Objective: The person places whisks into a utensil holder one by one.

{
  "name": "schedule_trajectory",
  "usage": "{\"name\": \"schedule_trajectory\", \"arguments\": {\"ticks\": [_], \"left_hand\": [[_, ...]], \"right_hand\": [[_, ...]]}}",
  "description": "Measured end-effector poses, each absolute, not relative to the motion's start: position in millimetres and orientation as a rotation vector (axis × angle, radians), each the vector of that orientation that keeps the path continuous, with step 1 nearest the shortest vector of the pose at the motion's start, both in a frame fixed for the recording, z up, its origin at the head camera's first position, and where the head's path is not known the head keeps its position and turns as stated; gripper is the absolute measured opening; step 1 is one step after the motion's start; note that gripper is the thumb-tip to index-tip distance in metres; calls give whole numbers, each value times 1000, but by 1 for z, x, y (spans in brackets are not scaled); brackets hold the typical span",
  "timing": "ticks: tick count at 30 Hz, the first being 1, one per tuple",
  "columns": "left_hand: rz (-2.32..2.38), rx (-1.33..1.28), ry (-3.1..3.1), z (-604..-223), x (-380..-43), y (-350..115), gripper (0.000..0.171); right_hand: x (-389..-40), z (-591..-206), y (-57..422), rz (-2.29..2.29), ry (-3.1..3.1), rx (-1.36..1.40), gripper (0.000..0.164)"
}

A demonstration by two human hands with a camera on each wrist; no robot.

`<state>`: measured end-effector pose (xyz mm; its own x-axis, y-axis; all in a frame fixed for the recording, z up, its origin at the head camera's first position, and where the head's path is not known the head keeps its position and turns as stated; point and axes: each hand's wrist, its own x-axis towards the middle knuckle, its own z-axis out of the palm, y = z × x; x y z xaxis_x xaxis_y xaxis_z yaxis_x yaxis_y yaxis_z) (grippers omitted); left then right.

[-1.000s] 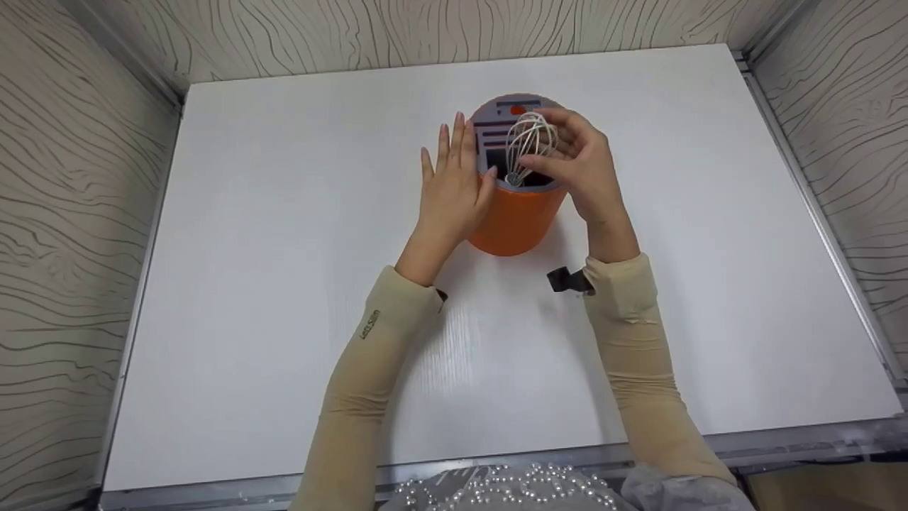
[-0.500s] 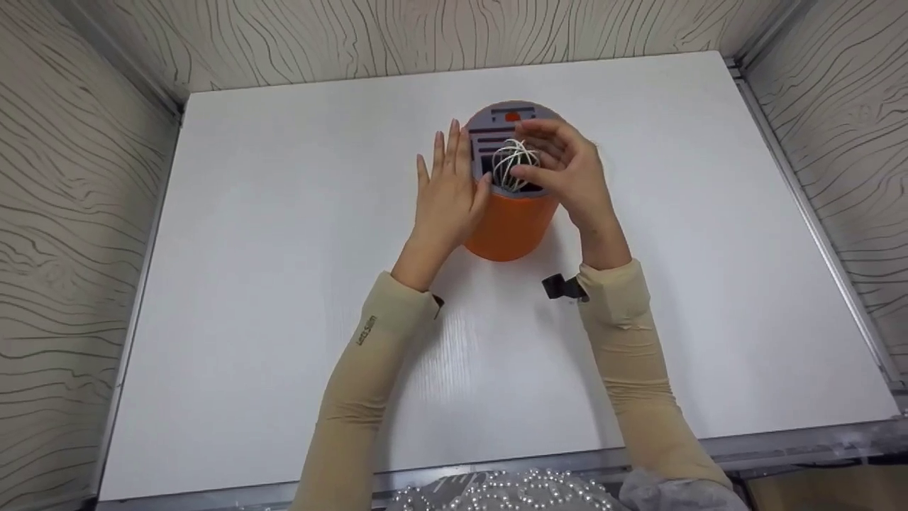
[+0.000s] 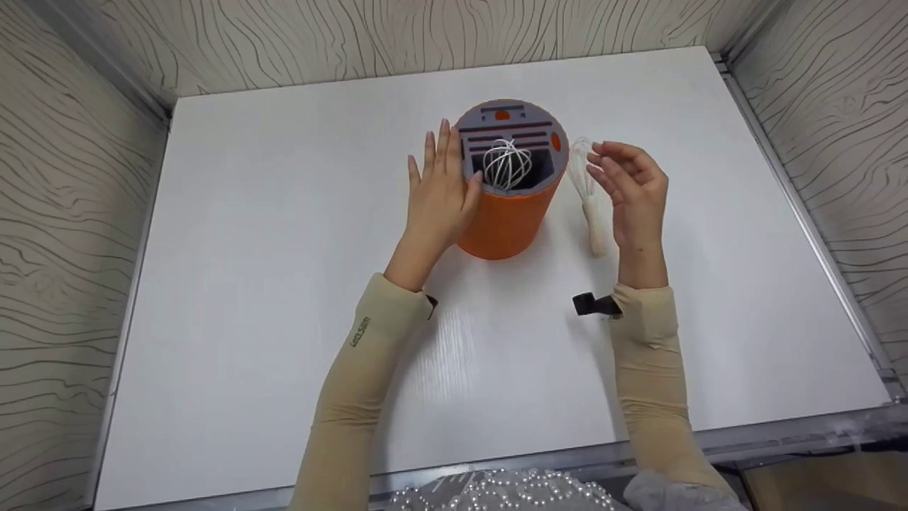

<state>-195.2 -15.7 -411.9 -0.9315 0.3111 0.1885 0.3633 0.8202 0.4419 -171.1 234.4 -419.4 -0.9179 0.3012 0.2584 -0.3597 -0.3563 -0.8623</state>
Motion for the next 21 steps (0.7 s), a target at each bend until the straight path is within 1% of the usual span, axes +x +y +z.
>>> {"name": "schedule_trajectory", "arguments": {"ticks": [3,11,16,21], "left_hand": [[-738,-535,-2893,-412,-196,-16,66],[-755,-532,-2898,-412,-196,-16,66],[-749,-534,-2907,-412,-195,-16,67],[-735,-535,-2899,-411,-195,-16,66]], "right_hand": [[-172,-432,253,2310,-1516,-91,14],[-178,-474,294,2515,-1621,-469,5],[-182,-496,308,2477,-1805,-711,11],[-184,-507,314,2420,-1974,-807,8]]}}
